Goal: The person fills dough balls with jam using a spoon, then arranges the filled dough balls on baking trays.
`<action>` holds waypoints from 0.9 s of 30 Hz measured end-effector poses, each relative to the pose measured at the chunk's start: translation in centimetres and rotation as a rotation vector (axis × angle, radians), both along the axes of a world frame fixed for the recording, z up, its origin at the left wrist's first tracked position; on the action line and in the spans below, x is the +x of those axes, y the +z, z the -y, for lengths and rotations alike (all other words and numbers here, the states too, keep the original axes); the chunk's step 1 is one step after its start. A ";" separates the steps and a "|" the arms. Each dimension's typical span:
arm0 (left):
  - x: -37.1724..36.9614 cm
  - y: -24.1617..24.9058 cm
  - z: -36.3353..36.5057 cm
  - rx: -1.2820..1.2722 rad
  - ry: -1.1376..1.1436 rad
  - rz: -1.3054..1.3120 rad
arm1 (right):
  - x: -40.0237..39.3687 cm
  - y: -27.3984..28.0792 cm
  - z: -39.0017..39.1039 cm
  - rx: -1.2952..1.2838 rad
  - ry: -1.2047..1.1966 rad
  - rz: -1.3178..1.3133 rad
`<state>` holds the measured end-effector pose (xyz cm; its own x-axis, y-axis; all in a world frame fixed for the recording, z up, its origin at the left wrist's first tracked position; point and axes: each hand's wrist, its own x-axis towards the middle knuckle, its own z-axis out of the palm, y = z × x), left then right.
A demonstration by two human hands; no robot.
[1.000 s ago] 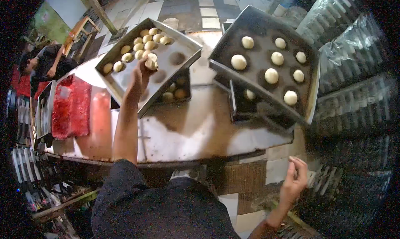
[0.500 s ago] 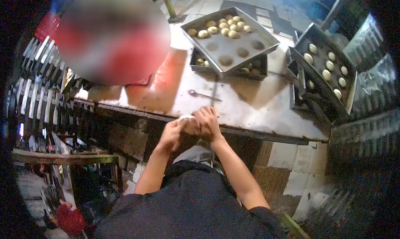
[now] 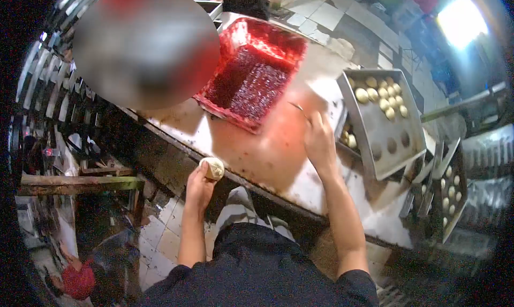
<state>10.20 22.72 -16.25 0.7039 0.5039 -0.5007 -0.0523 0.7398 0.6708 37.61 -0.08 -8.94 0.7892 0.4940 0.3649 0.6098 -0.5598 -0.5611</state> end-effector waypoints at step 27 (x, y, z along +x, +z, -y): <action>8.5 9.6 3.4 -0.194 -0.230 0.314 | -9.6 1.3 -3.0 0.377 0.120 -0.652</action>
